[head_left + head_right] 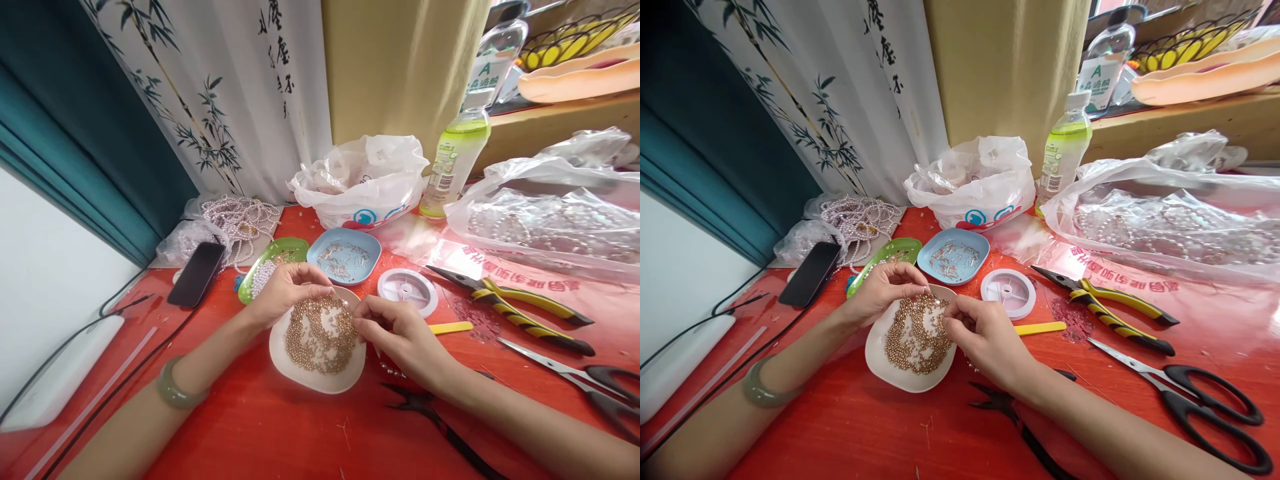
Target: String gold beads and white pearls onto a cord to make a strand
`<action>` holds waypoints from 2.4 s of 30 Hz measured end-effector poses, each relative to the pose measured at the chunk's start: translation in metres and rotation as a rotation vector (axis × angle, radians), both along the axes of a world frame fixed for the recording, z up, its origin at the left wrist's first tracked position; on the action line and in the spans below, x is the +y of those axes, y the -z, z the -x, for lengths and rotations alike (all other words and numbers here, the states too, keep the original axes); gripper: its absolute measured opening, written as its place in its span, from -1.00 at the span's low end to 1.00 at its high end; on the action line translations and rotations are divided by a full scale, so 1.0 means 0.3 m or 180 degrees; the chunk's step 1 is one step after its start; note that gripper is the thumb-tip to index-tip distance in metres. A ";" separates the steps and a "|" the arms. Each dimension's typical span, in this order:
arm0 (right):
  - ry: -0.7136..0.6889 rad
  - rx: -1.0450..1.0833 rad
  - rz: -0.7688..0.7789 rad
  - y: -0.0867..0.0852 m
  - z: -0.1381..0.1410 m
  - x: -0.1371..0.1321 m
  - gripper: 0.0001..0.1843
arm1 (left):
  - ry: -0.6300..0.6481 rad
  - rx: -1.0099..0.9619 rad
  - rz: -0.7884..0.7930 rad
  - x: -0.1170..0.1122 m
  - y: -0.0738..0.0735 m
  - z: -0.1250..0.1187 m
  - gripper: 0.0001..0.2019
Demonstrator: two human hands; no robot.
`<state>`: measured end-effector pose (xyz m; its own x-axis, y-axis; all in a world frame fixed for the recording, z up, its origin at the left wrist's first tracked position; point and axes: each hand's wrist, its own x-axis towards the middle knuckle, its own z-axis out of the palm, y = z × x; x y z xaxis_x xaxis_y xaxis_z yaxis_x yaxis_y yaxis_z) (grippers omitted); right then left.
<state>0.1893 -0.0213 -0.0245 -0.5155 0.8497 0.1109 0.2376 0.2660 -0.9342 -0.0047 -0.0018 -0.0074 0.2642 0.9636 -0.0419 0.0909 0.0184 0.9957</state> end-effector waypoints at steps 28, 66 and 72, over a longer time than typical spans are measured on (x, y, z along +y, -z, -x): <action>-0.0075 -0.0023 -0.0187 0.013 0.009 0.012 -0.81 | 0.0254 0.0515 -0.0092 -0.017 -0.028 -0.018 -0.77; 0.0063 -0.0095 -0.0156 -0.002 0.008 0.002 -0.83 | -0.0183 -0.0465 0.0752 -0.006 0.006 -0.015 -0.87; 0.0026 -0.0156 -0.0165 0.003 0.009 0.004 -0.83 | -0.0274 -0.0680 0.0865 -0.010 -0.003 -0.023 -0.87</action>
